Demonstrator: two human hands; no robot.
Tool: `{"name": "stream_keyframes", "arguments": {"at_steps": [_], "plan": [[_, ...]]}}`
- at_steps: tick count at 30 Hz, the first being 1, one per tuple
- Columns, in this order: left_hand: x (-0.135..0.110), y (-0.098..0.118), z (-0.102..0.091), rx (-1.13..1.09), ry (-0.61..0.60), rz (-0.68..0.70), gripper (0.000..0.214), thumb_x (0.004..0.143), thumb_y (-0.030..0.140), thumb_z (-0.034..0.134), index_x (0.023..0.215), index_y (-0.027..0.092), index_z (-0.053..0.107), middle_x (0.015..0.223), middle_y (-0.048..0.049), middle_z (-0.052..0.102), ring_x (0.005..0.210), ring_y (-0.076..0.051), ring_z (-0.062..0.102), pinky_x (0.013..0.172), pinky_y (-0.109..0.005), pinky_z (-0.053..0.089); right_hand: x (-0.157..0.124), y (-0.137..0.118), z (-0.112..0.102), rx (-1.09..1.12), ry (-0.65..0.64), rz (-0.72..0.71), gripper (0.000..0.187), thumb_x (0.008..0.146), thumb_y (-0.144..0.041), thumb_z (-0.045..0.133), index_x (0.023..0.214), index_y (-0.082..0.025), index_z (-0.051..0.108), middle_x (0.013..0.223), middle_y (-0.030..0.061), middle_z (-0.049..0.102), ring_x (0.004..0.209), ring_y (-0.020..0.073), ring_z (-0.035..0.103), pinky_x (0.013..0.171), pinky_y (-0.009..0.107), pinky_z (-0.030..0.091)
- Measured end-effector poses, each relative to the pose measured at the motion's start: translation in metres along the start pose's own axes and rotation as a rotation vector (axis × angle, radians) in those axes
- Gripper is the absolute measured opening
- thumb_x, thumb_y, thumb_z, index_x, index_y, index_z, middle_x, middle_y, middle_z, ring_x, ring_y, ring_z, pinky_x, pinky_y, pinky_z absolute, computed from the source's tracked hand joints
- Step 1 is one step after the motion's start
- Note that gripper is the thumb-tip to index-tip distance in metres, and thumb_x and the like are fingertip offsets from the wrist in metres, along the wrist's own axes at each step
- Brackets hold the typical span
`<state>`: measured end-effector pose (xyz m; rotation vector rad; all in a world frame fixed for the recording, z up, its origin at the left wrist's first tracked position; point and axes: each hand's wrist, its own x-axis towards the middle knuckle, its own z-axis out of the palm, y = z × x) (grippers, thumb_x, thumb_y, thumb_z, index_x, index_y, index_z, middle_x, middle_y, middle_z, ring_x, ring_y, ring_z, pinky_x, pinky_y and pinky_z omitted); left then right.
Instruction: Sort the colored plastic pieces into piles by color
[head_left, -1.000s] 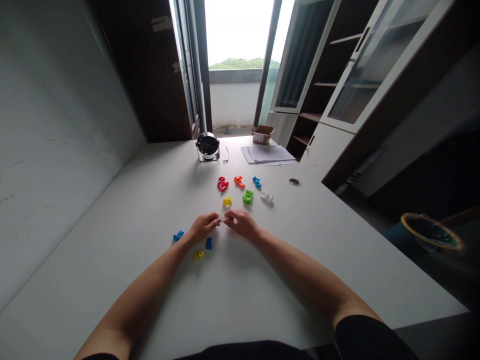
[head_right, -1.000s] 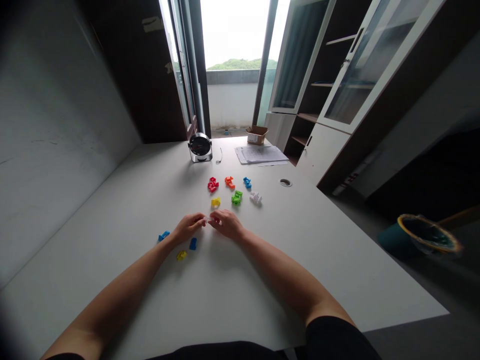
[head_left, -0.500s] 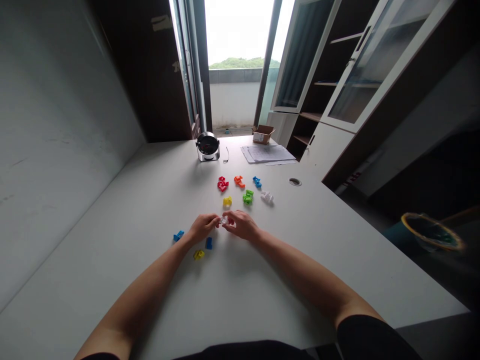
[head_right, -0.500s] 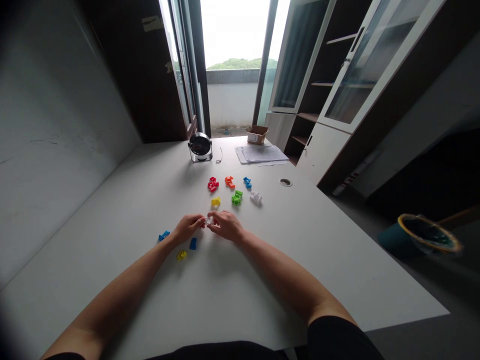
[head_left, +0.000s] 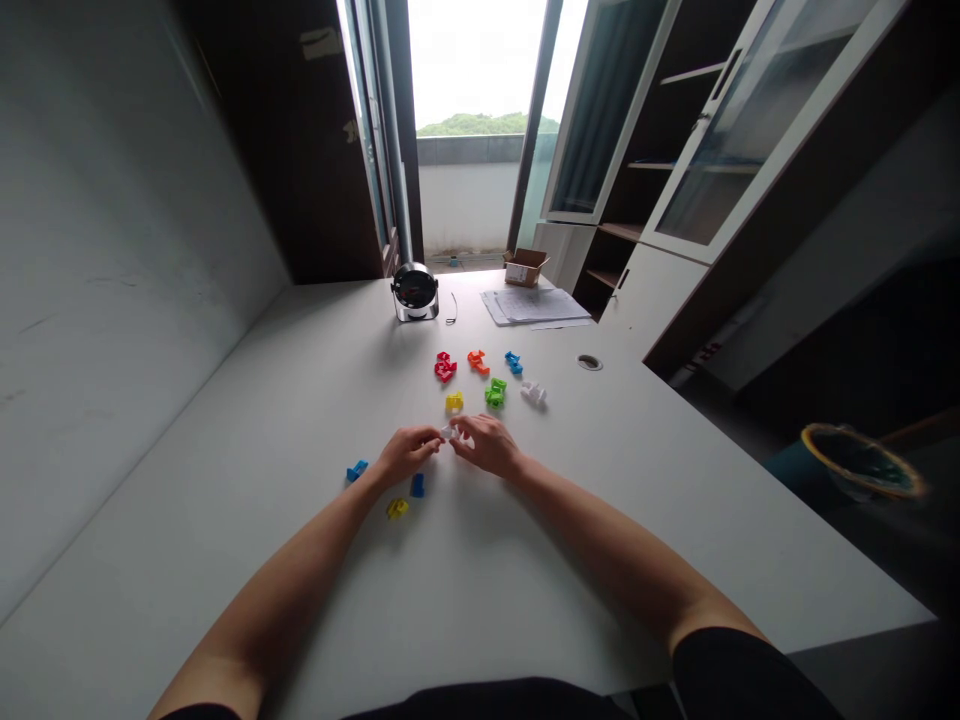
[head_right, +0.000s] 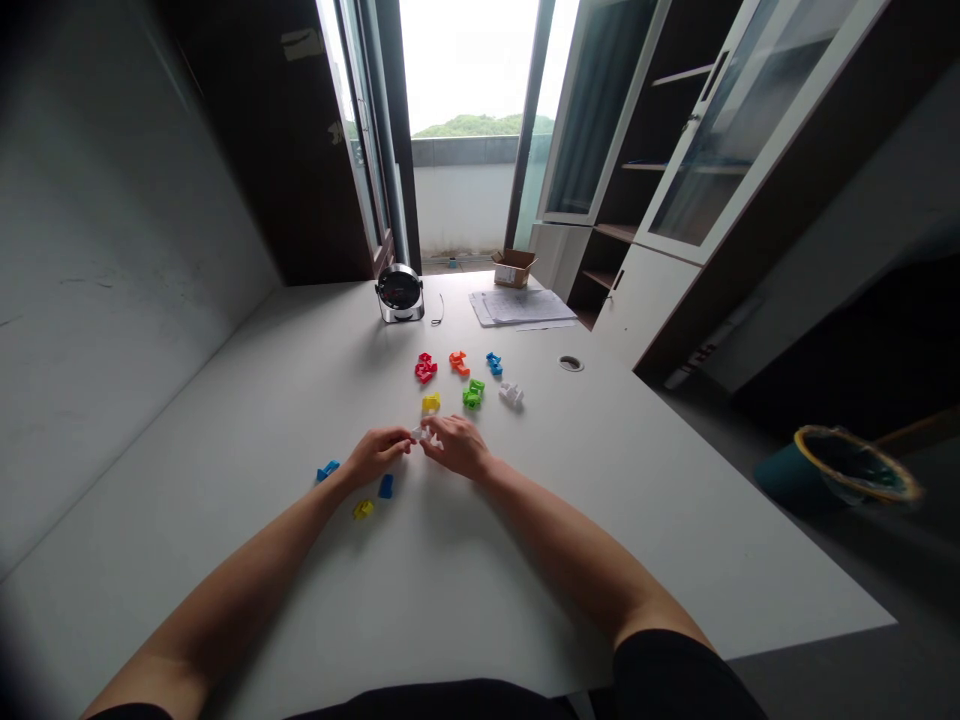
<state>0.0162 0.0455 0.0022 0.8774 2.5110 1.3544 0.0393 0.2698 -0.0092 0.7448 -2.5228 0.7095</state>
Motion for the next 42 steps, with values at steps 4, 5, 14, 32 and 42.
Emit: {"name": "stream_keyframes", "arguments": {"at_steps": [4, 5, 14, 32, 42], "plan": [[0.000, -0.002, 0.001, -0.039, 0.012, -0.012, 0.026, 0.090, 0.033, 0.052, 0.101, 0.020, 0.071, 0.084, 0.0000, 0.070, 0.075, -0.011, 0.061, 0.071, -0.019, 0.045, 0.000, 0.001, -0.001, 0.023, -0.003, 0.025, 0.021, 0.089, -0.028, 0.064, 0.108, -0.020, 0.060, 0.083, -0.0005, 0.070, 0.074, 0.0128, 0.065, 0.079, 0.026, 0.041], [0.000, -0.003, 0.001, -0.038, 0.010, -0.015, 0.026, 0.090, 0.032, 0.052, 0.102, 0.020, 0.071, 0.084, 0.0000, 0.070, 0.075, -0.011, 0.061, 0.071, -0.019, 0.045, 0.000, 0.002, -0.001, 0.021, -0.004, 0.032, 0.021, 0.089, -0.028, 0.064, 0.108, -0.020, 0.060, 0.083, -0.0006, 0.070, 0.074, 0.0128, 0.065, 0.079, 0.026, 0.041], [-0.001, 0.001, -0.021, 0.258, 0.012, 0.117, 0.026, 0.078, 0.013, 0.051, 0.093, 0.022, 0.071, 0.093, -0.0025, 0.069, 0.093, -0.017, 0.057, 0.089, -0.028, 0.047, 0.001, 0.018, -0.015, -0.032, 0.094, 0.099, 0.020, 0.090, -0.028, 0.059, 0.108, -0.019, 0.061, 0.087, 0.0028, 0.068, 0.078, 0.0157, 0.062, 0.079, 0.027, 0.043], [-0.006, -0.001, -0.040, 0.375, -0.169, 0.097, 0.029, 0.077, 0.019, 0.060, 0.103, 0.027, 0.070, 0.107, -0.0037, 0.061, 0.101, -0.018, 0.056, 0.088, -0.026, 0.047, -0.016, 0.101, -0.057, -0.619, 0.125, 0.689, 0.026, 0.088, -0.036, 0.055, 0.103, -0.016, 0.061, 0.106, 0.0133, 0.055, 0.099, 0.0256, 0.045, 0.083, 0.032, 0.036], [0.000, -0.018, -0.022, 0.444, -0.033, -0.018, 0.026, 0.086, 0.037, 0.060, 0.108, 0.028, 0.070, 0.092, -0.0004, 0.067, 0.072, -0.012, 0.057, 0.071, -0.023, 0.043, -0.017, 0.103, -0.053, -0.617, 0.141, 0.742, 0.031, 0.085, -0.033, 0.055, 0.110, -0.015, 0.058, 0.113, 0.0150, 0.053, 0.102, 0.0273, 0.044, 0.084, 0.035, 0.037]]}}
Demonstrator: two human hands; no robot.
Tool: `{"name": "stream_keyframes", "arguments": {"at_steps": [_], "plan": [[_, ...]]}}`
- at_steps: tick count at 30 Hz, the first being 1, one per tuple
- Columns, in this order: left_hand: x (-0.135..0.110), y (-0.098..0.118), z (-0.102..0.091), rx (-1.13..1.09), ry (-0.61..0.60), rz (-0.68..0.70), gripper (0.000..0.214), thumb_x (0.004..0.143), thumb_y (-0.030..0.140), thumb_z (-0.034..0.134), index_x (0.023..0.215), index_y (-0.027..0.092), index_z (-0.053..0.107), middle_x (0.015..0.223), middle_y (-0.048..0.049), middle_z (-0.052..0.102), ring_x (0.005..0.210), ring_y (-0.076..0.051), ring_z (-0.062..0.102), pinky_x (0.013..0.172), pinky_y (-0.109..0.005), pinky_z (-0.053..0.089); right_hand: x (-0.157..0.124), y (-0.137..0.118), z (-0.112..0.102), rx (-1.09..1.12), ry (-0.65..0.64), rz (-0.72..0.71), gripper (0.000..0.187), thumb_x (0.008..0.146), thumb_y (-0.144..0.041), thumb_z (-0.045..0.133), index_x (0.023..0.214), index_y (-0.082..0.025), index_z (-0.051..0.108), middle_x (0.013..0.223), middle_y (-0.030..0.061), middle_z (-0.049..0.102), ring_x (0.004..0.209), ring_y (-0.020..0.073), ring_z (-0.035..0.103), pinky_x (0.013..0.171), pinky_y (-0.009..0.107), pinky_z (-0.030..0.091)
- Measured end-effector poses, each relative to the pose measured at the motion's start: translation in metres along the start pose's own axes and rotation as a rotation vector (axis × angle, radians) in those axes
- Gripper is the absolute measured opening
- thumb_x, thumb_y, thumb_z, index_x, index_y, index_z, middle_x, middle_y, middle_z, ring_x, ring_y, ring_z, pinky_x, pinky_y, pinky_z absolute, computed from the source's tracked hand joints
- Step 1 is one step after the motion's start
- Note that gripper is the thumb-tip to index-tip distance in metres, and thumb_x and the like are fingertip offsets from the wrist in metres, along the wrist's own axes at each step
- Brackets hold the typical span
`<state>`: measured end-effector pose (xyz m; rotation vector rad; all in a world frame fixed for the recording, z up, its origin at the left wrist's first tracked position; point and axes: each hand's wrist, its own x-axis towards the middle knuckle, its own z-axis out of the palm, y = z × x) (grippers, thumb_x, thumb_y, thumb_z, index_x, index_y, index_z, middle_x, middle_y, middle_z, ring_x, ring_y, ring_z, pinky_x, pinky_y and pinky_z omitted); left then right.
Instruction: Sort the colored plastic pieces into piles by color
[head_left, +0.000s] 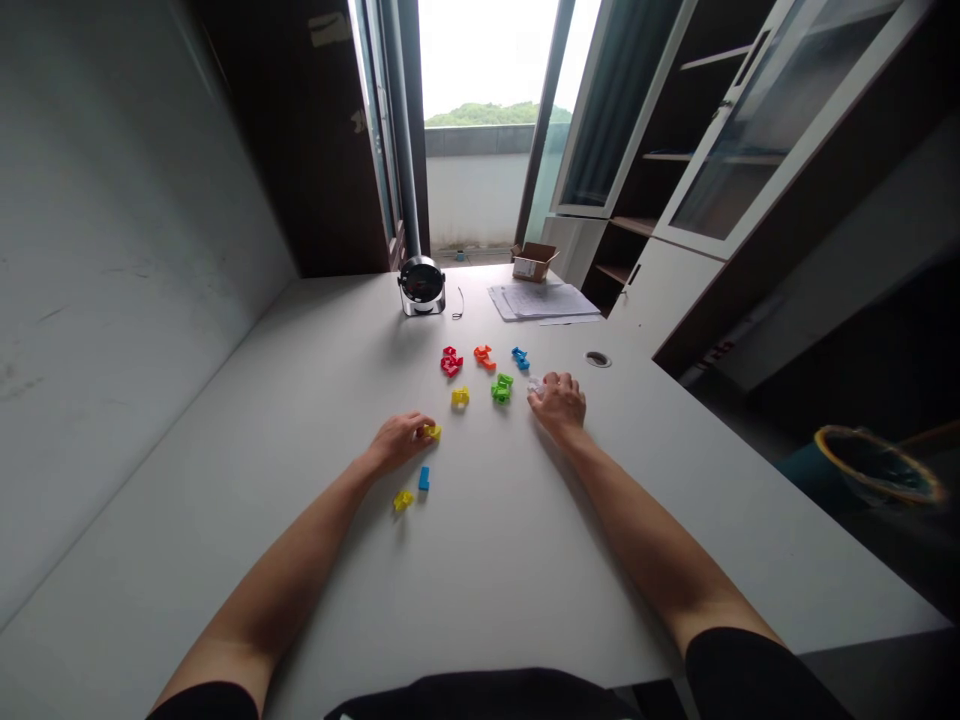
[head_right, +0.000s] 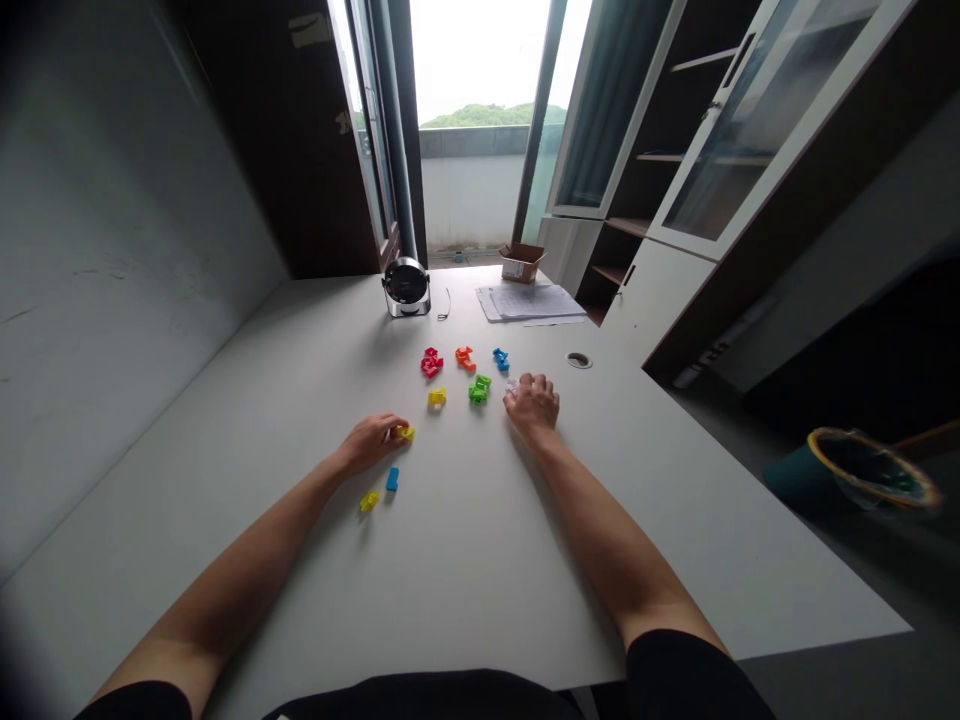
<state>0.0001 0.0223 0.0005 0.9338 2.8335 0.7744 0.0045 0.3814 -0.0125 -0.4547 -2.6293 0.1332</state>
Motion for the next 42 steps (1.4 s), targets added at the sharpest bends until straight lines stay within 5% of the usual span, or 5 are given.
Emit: {"name": "stream_keyframes", "arguments": {"at_steps": [11, 16, 19, 25, 42], "plan": [[0.001, 0.008, 0.007, -0.096, 0.087, -0.016, 0.029, 0.087, 0.030, 0.057, 0.112, 0.026, 0.069, 0.094, -0.0002, 0.068, 0.067, -0.010, 0.056, 0.068, -0.022, 0.044, -0.008, -0.023, -0.016, 0.308, 0.125, -0.237, 0.018, 0.090, -0.021, 0.047, 0.099, -0.016, 0.062, 0.103, 0.0109, 0.061, 0.096, 0.0236, 0.053, 0.089, 0.035, 0.040], [0.002, 0.010, 0.007, -0.141, 0.091, -0.014, 0.028, 0.087, 0.038, 0.059, 0.109, 0.026, 0.072, 0.093, 0.0002, 0.066, 0.064, -0.009, 0.054, 0.068, -0.022, 0.043, -0.027, -0.054, -0.028, 0.535, -0.066, -0.453, 0.012, 0.092, -0.021, 0.050, 0.090, -0.019, 0.062, 0.088, 0.0033, 0.065, 0.081, 0.0164, 0.059, 0.081, 0.029, 0.044], [0.002, 0.010, 0.005, -0.194, 0.073, -0.018, 0.029, 0.088, 0.041, 0.059, 0.109, 0.026, 0.072, 0.093, 0.0002, 0.067, 0.064, -0.009, 0.054, 0.067, -0.021, 0.043, -0.048, -0.078, -0.033, 0.649, -0.238, -0.533, 0.014, 0.092, -0.023, 0.055, 0.103, -0.020, 0.063, 0.095, 0.0025, 0.067, 0.075, 0.0132, 0.061, 0.073, 0.025, 0.046], [0.002, 0.013, 0.003, -0.343, 0.019, -0.056, 0.038, 0.090, 0.047, 0.054, 0.115, 0.024, 0.071, 0.093, -0.0017, 0.072, 0.073, -0.011, 0.059, 0.071, -0.021, 0.047, -0.073, -0.102, -0.028, 0.735, -0.335, -0.688, 0.039, 0.088, -0.024, 0.066, 0.126, -0.025, 0.058, 0.114, 0.0063, 0.066, 0.094, 0.0178, 0.064, 0.083, 0.030, 0.050], [0.002, 0.017, 0.002, -0.336, 0.020, -0.032, 0.036, 0.086, 0.049, 0.058, 0.107, 0.024, 0.074, 0.086, 0.0005, 0.072, 0.068, -0.010, 0.058, 0.068, -0.019, 0.045, -0.072, -0.102, -0.013, 0.666, -0.313, -0.746, 0.032, 0.089, -0.018, 0.062, 0.121, -0.023, 0.060, 0.105, 0.0055, 0.066, 0.087, 0.0157, 0.061, 0.082, 0.027, 0.049]]}}
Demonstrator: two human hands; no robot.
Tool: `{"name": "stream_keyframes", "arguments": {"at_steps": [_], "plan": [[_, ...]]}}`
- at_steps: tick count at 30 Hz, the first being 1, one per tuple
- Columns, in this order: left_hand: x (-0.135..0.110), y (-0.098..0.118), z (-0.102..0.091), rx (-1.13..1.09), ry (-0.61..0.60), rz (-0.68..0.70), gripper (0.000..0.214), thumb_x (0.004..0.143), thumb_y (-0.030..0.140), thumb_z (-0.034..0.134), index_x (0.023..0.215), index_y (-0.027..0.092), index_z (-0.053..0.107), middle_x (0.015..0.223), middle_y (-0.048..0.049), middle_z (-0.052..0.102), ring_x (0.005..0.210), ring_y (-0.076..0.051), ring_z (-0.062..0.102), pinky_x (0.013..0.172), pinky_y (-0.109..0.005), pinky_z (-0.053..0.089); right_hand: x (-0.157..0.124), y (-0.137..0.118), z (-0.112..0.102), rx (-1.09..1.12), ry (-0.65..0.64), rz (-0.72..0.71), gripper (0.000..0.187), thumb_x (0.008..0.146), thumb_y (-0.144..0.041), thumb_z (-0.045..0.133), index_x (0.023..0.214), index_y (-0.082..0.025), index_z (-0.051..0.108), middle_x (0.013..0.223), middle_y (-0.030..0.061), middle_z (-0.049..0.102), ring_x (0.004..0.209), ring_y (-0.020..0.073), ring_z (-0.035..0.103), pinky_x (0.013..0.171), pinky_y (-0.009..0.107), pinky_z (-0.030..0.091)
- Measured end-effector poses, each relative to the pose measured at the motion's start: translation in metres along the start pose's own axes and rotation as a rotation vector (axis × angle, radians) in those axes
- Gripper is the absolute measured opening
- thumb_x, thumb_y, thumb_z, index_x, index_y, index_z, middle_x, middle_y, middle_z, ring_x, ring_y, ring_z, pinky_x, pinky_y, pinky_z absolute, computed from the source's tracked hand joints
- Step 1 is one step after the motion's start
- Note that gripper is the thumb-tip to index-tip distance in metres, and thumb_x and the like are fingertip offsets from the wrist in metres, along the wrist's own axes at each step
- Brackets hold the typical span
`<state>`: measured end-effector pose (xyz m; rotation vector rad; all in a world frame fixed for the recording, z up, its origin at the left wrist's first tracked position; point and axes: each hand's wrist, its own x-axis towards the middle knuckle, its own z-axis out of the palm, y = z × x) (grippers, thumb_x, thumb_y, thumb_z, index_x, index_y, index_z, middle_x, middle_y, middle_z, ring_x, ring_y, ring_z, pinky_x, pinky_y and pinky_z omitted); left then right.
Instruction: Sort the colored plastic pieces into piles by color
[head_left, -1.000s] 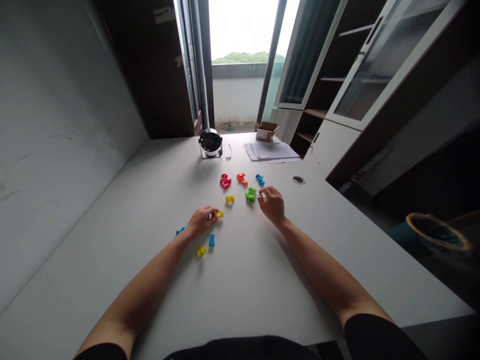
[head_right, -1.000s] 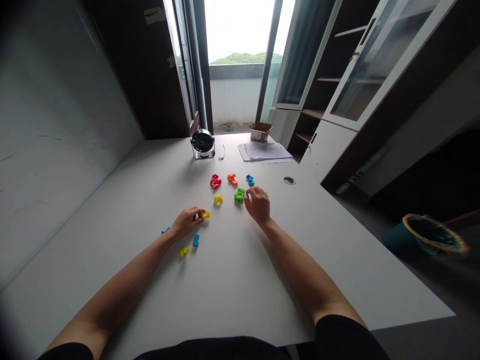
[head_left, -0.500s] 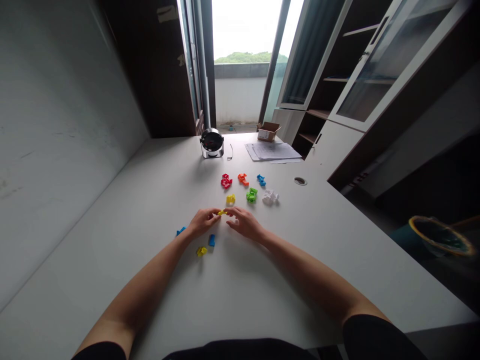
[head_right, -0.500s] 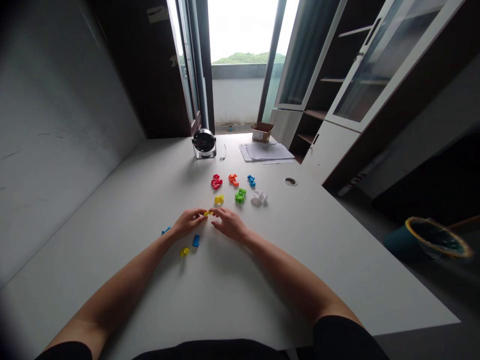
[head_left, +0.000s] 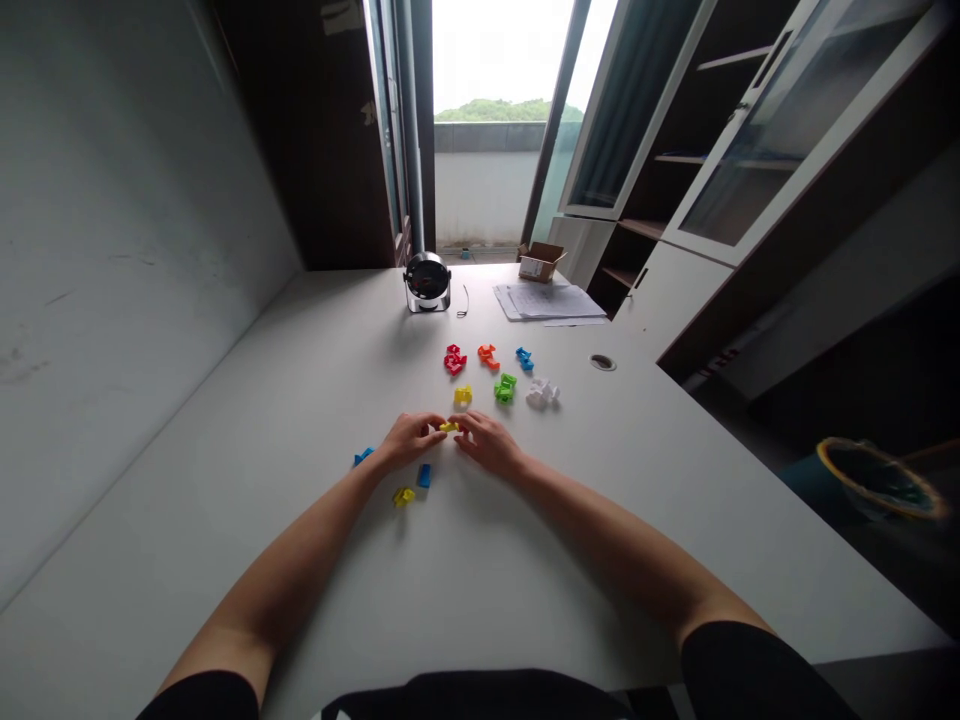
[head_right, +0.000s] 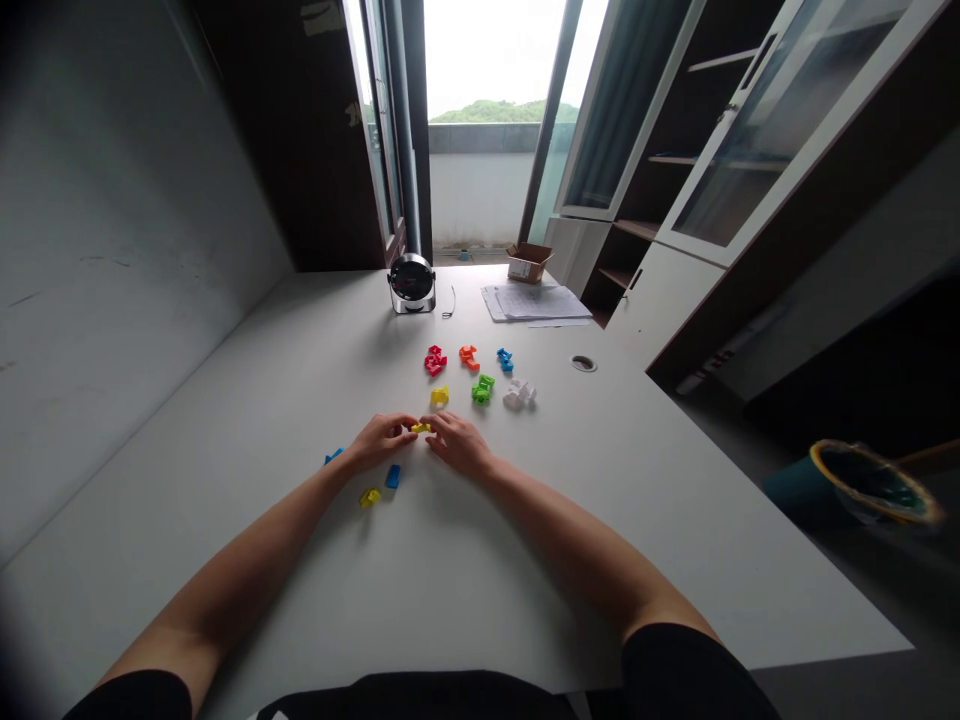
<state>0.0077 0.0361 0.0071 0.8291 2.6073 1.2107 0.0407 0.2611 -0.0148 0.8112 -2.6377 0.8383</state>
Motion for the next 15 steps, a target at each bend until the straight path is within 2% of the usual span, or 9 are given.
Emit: {"name": "stream_keyframes", "arguments": {"at_steps": [6, 11, 15], "plan": [[-0.002, -0.003, -0.003, -0.032, -0.015, -0.015, 0.039, 0.087, 0.051, 0.055, 0.104, 0.022, 0.075, 0.087, -0.0013, 0.073, 0.073, -0.012, 0.060, 0.070, -0.021, 0.046, 0.009, -0.003, 0.006, -0.030, -0.012, -0.020, 0.016, 0.094, -0.026, 0.060, 0.108, -0.021, 0.064, 0.093, 0.0055, 0.067, 0.083, 0.0159, 0.060, 0.076, 0.026, 0.046], [-0.003, -0.004, -0.005, -0.082, 0.025, -0.043, 0.038, 0.090, 0.049, 0.051, 0.110, 0.023, 0.072, 0.099, -0.0031, 0.074, 0.087, -0.016, 0.065, 0.079, -0.024, 0.050, 0.017, 0.000, 0.013, 0.064, 0.026, 0.101, 0.019, 0.095, -0.038, 0.059, 0.103, -0.022, 0.065, 0.073, -0.0007, 0.063, 0.062, 0.0118, 0.053, 0.062, 0.022, 0.040], [-0.004, 0.001, -0.017, 0.082, 0.006, -0.068, 0.042, 0.092, 0.051, 0.049, 0.119, 0.025, 0.067, 0.107, -0.0046, 0.071, 0.094, -0.018, 0.065, 0.082, -0.025, 0.050, 0.016, 0.005, 0.015, 0.123, 0.041, 0.141, 0.018, 0.091, -0.035, 0.062, 0.102, -0.022, 0.066, 0.069, -0.0026, 0.061, 0.058, 0.0105, 0.049, 0.060, 0.021, 0.038]]}}
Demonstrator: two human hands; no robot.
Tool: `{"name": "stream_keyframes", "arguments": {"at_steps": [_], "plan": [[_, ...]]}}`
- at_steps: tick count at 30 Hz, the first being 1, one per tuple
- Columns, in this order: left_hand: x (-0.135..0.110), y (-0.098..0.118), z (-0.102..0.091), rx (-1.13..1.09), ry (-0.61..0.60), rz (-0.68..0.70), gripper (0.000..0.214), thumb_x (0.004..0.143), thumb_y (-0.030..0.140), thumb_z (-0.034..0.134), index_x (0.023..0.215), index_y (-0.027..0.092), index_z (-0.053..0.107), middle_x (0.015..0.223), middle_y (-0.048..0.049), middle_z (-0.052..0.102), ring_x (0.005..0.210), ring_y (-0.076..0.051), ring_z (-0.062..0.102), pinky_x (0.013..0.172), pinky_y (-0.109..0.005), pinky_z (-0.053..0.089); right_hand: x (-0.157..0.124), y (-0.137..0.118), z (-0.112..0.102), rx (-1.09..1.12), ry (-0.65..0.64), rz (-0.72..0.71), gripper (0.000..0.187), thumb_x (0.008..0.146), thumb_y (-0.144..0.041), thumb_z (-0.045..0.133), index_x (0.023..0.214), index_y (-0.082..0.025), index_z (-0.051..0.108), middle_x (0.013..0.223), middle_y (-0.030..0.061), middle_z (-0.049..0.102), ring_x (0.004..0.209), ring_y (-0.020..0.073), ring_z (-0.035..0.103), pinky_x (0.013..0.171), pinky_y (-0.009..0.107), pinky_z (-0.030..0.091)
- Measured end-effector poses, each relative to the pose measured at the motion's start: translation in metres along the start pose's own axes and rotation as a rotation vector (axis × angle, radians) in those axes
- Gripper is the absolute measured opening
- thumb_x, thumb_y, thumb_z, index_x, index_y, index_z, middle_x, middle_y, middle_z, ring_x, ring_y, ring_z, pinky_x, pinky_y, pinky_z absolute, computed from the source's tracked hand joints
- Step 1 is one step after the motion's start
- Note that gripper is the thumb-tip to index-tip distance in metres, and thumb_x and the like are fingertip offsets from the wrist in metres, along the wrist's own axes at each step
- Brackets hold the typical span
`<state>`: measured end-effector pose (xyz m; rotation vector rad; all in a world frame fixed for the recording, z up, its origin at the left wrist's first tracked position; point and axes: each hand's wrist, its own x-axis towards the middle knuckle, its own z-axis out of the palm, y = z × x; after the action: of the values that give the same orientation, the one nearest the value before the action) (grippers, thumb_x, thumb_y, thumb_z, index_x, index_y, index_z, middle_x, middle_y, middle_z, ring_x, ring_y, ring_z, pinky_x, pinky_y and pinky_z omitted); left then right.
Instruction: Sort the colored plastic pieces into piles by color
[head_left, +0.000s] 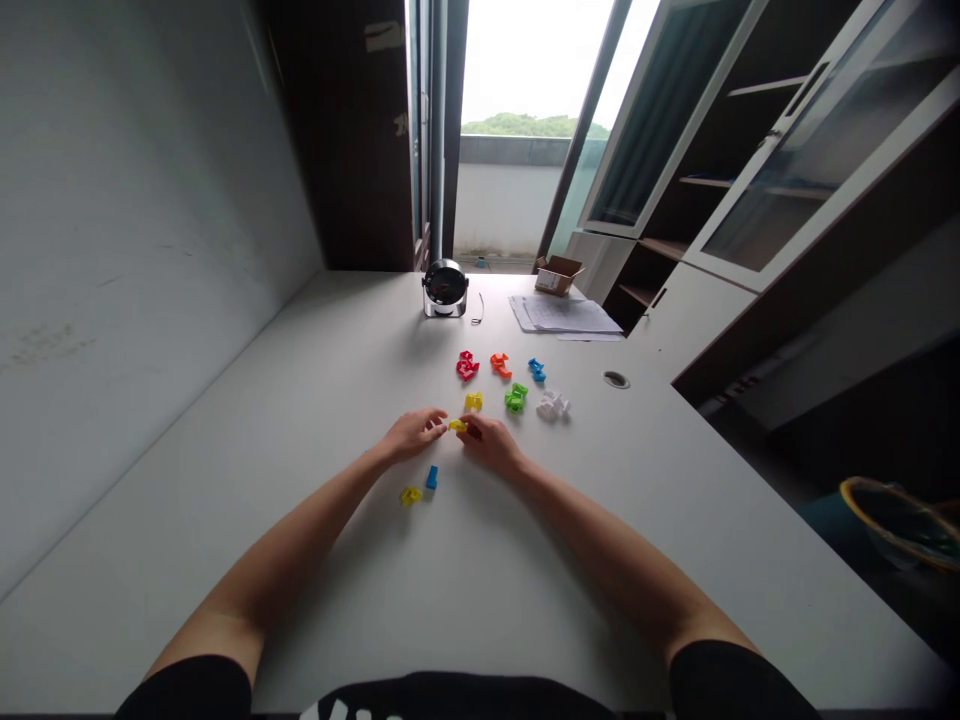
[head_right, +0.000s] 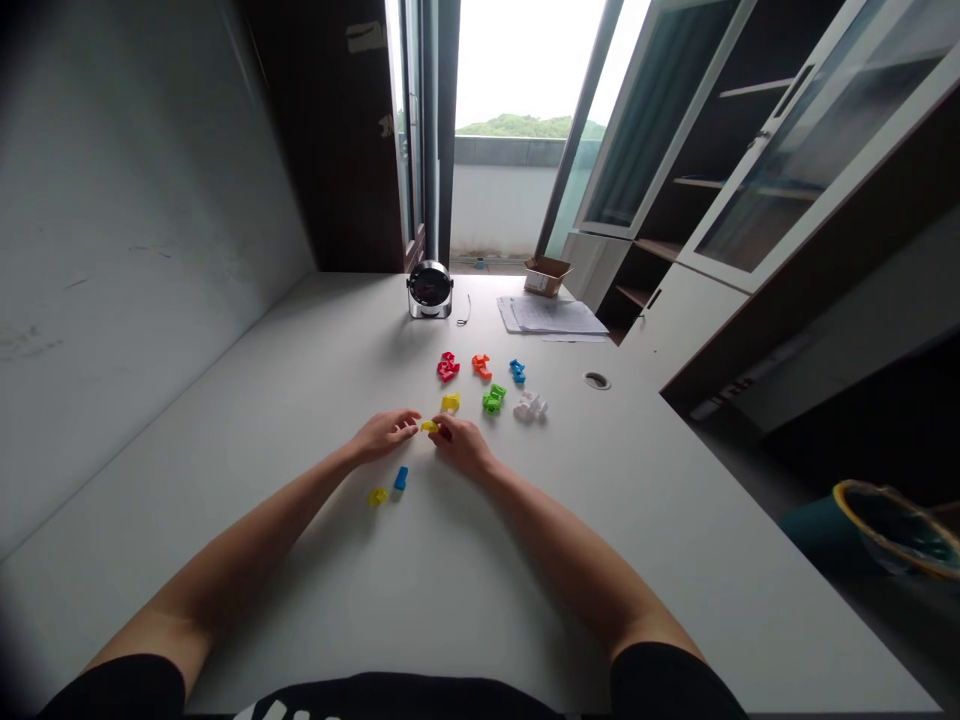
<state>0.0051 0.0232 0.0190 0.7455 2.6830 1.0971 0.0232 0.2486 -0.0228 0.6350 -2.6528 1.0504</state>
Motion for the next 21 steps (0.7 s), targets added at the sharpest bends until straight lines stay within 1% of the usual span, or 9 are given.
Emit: {"name": "stream_keyframes", "arguments": {"at_steps": [4, 6, 8, 10, 12, 15, 17, 19, 21], "plan": [[-0.013, -0.002, -0.027, 0.243, -0.165, 0.127, 0.046, 0.086, 0.059, 0.057, 0.118, 0.027, 0.068, 0.122, -0.0064, 0.065, 0.115, -0.023, 0.057, 0.101, -0.031, 0.044, -0.001, 0.002, 0.000, 0.013, 0.003, 0.004, 0.018, 0.089, -0.035, 0.063, 0.102, -0.022, 0.066, 0.069, -0.0028, 0.061, 0.059, 0.0104, 0.048, 0.060, 0.021, 0.037], [-0.027, -0.006, -0.038, 0.292, -0.239, 0.168, 0.054, 0.086, 0.062, 0.057, 0.125, 0.026, 0.065, 0.130, -0.0084, 0.061, 0.124, -0.025, 0.052, 0.109, -0.034, 0.039, -0.001, 0.002, 0.001, 0.021, 0.008, 0.014, 0.019, 0.089, -0.035, 0.062, 0.102, -0.022, 0.066, 0.070, -0.0026, 0.061, 0.059, 0.0105, 0.049, 0.060, 0.021, 0.037], [-0.045, -0.009, -0.042, 0.296, -0.267, 0.190, 0.062, 0.086, 0.065, 0.055, 0.135, 0.027, 0.058, 0.140, -0.0098, 0.054, 0.130, -0.026, 0.048, 0.112, -0.036, 0.037, -0.001, 0.002, 0.002, 0.029, 0.013, 0.019, 0.019, 0.089, -0.035, 0.062, 0.102, -0.022, 0.066, 0.071, -0.0022, 0.063, 0.059, 0.0104, 0.050, 0.060, 0.021, 0.037], [-0.063, -0.007, -0.038, 0.291, -0.249, 0.232, 0.071, 0.084, 0.067, 0.058, 0.143, 0.029, 0.049, 0.147, -0.0096, 0.047, 0.135, -0.027, 0.043, 0.116, -0.038, 0.033, 0.000, 0.002, 0.003, 0.030, 0.018, 0.015, 0.018, 0.089, -0.034, 0.062, 0.102, -0.022, 0.066, 0.074, -0.0015, 0.064, 0.060, 0.0104, 0.051, 0.060, 0.021, 0.037], [-0.078, 0.000, -0.028, 0.293, -0.206, 0.283, 0.077, 0.081, 0.068, 0.061, 0.146, 0.031, 0.045, 0.148, -0.0098, 0.046, 0.135, -0.028, 0.043, 0.118, -0.041, 0.032, 0.001, 0.002, 0.004, 0.021, 0.026, 0.003, 0.017, 0.089, -0.033, 0.063, 0.100, -0.021, 0.067, 0.076, -0.0008, 0.065, 0.063, 0.0106, 0.053, 0.062, 0.021, 0.038], [-0.092, 0.013, -0.011, 0.313, -0.152, 0.349, 0.076, 0.080, 0.068, 0.062, 0.145, 0.030, 0.046, 0.143, -0.0103, 0.051, 0.129, -0.028, 0.048, 0.117, -0.044, 0.034, 0.002, 0.001, 0.004, 0.015, 0.030, -0.010, 0.015, 0.087, -0.031, 0.065, 0.096, -0.020, 0.067, 0.080, 0.0004, 0.065, 0.067, 0.0107, 0.054, 0.067, 0.021, 0.040], [-0.097, 0.018, -0.002, 0.349, -0.146, 0.401, 0.075, 0.078, 0.066, 0.064, 0.143, 0.031, 0.048, 0.140, -0.0093, 0.053, 0.128, -0.028, 0.049, 0.120, -0.049, 0.029, 0.001, 0.000, 0.003, 0.034, 0.020, -0.009, 0.014, 0.087, -0.030, 0.065, 0.096, -0.019, 0.067, 0.082, 0.0011, 0.065, 0.068, 0.0101, 0.054, 0.068, 0.020, 0.040], [-0.100, 0.018, 0.005, 0.392, -0.143, 0.446, 0.072, 0.076, 0.063, 0.068, 0.139, 0.032, 0.051, 0.137, -0.0080, 0.055, 0.127, -0.029, 0.050, 0.122, -0.052, 0.025, 0.001, -0.001, 0.001, 0.053, 0.005, -0.010, 0.015, 0.088, -0.029, 0.064, 0.098, -0.018, 0.067, 0.083, 0.0011, 0.065, 0.067, 0.0096, 0.053, 0.068, 0.020, 0.040], [-0.099, 0.013, 0.009, 0.418, -0.104, 0.438, 0.061, 0.079, 0.057, 0.068, 0.133, 0.032, 0.056, 0.134, -0.0071, 0.057, 0.123, -0.028, 0.052, 0.119, -0.050, 0.030, 0.000, -0.002, 0.000, 0.060, -0.003, -0.005, 0.014, 0.087, -0.028, 0.064, 0.098, -0.019, 0.068, 0.082, 0.0010, 0.065, 0.067, 0.0099, 0.052, 0.068, 0.020, 0.040]]}}
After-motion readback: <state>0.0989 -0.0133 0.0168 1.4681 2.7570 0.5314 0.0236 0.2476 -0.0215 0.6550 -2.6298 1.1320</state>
